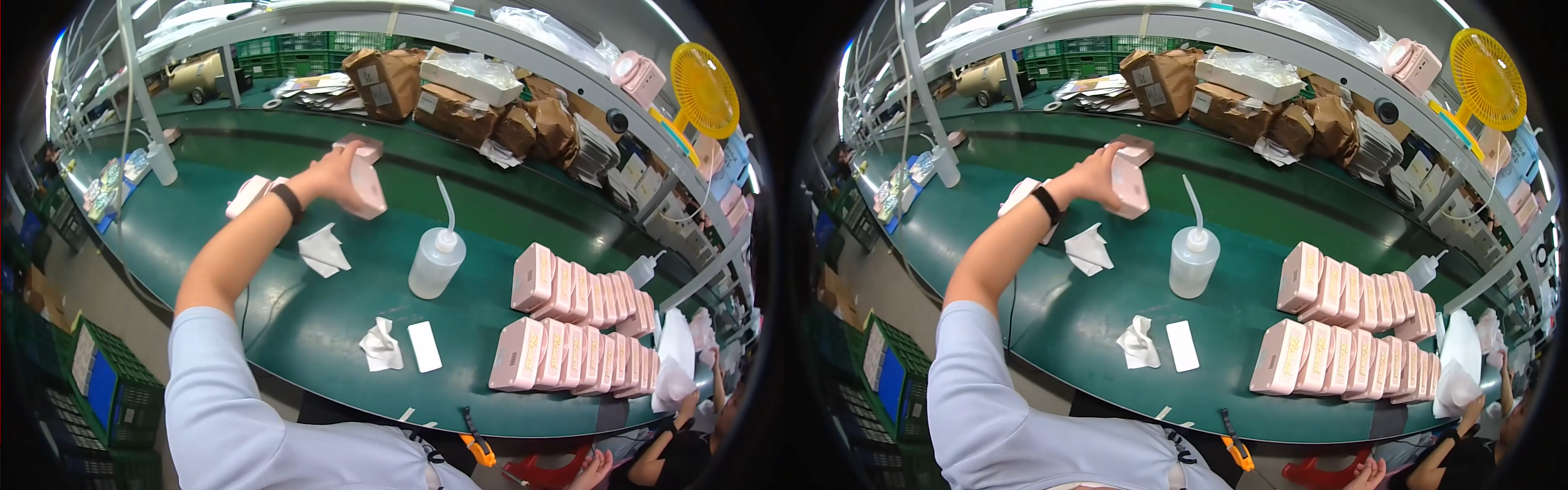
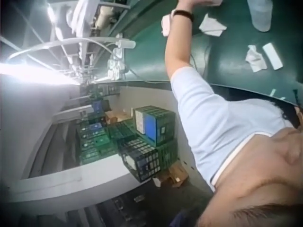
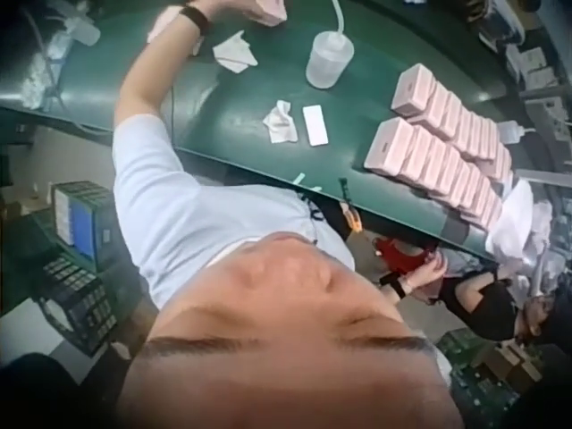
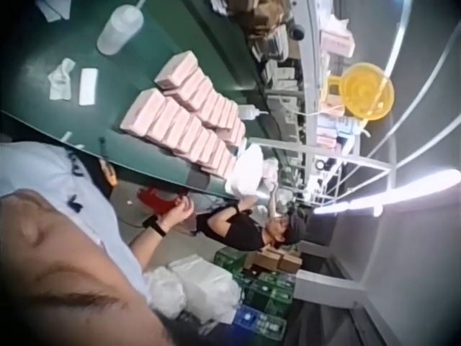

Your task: The person cleans pink electronic devices with a cloth and liquid, blows air onto them with a nozzle, and rows them on the table, then repeats the process with white devices.

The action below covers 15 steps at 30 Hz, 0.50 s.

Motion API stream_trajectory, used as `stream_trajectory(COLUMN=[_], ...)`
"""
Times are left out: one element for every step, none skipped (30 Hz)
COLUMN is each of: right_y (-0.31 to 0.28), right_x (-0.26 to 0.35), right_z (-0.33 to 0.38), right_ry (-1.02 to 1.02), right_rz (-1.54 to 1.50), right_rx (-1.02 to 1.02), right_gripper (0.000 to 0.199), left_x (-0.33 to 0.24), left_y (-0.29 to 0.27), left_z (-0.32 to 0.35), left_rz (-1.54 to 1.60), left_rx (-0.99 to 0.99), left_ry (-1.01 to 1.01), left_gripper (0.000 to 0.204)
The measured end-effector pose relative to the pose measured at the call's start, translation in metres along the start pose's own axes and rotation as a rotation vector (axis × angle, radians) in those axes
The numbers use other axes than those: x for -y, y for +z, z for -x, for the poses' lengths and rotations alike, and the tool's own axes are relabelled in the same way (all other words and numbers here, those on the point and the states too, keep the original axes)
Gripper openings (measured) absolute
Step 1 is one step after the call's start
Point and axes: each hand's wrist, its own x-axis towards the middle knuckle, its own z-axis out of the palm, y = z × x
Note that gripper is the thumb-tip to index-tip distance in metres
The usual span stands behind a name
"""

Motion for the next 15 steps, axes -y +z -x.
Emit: stream_trajectory(right_y=[0.008, 0.013, 0.018, 0.023, 0.028, 0.034, 0.039, 0.041, 0.042, 0.047, 0.051, 0.053, 0.054, 0.054, 0.054], right_x=[0.000, -0.002, -0.003, -0.004, -0.004, -0.002, 0.001, 0.002, 0.003, 0.002, 0.001, 0.002, 0.005, 0.011, 0.018], right_z=[0.001, 0.003, 0.005, 0.007, 0.009, 0.013, 0.016, 0.019, 0.023, 0.023, 0.023, 0.024, 0.027, 0.032, 0.036], right_ry=[0.003, -0.047, -0.097, -0.148, -0.144, -0.141, -0.139, -0.138, -0.133, -0.122, -0.112, -0.101, -0.099, -0.090, -0.081], right_rz=[-0.011, -0.008, -0.004, -0.001, -0.003, -0.013, -0.021, -0.029, -0.030, -0.021, -0.012, 0.000, -0.004, -0.009, -0.015], right_rx=[0.022, 0.062, 0.101, 0.138, 0.143, 0.170, 0.194, 0.216, 0.208, 0.227, 0.244, 0.252, 0.245, 0.255, 0.265], right_gripper=[0.036, 0.035, 0.034, 0.033, 0.033, 0.033, 0.033, 0.032, 0.032, 0.032, 0.032, 0.032, 0.032, 0.033, 0.033], left_x=[0.004, 0.005, 0.007, 0.010, 0.014, 0.019, 0.022, 0.023, 0.025, 0.031, 0.036, 0.037, 0.037, 0.036, 0.036], left_y=[-0.024, -0.041, -0.054, -0.062, -0.065, -0.068, -0.071, -0.071, -0.068, -0.064, -0.059, -0.055, -0.051, -0.046, -0.042], left_z=[0.021, 0.035, 0.047, 0.055, 0.059, 0.062, 0.063, 0.062, 0.060, 0.061, 0.060, 0.057, 0.054, 0.052, 0.048], left_rz=[-0.014, -0.104, -0.192, -0.278, -0.284, -0.353, -0.422, -0.490, -0.494, -0.541, -0.588, -0.632, -0.636, -0.671, -0.706], left_rx=[-0.007, 0.071, 0.150, 0.230, 0.232, 0.287, 0.341, 0.395, 0.395, 0.431, 0.468, 0.504, 0.500, 0.534, 0.566], left_ry=[-0.019, 0.021, 0.061, 0.103, 0.098, 0.141, 0.187, 0.235, 0.243, 0.264, 0.287, 0.319, 0.325, 0.275, 0.225], left_gripper=[0.127, 0.128, 0.129, 0.130, 0.130, 0.132, 0.133, 0.134, 0.134, 0.135, 0.137, 0.138, 0.138, 0.136, 0.134])
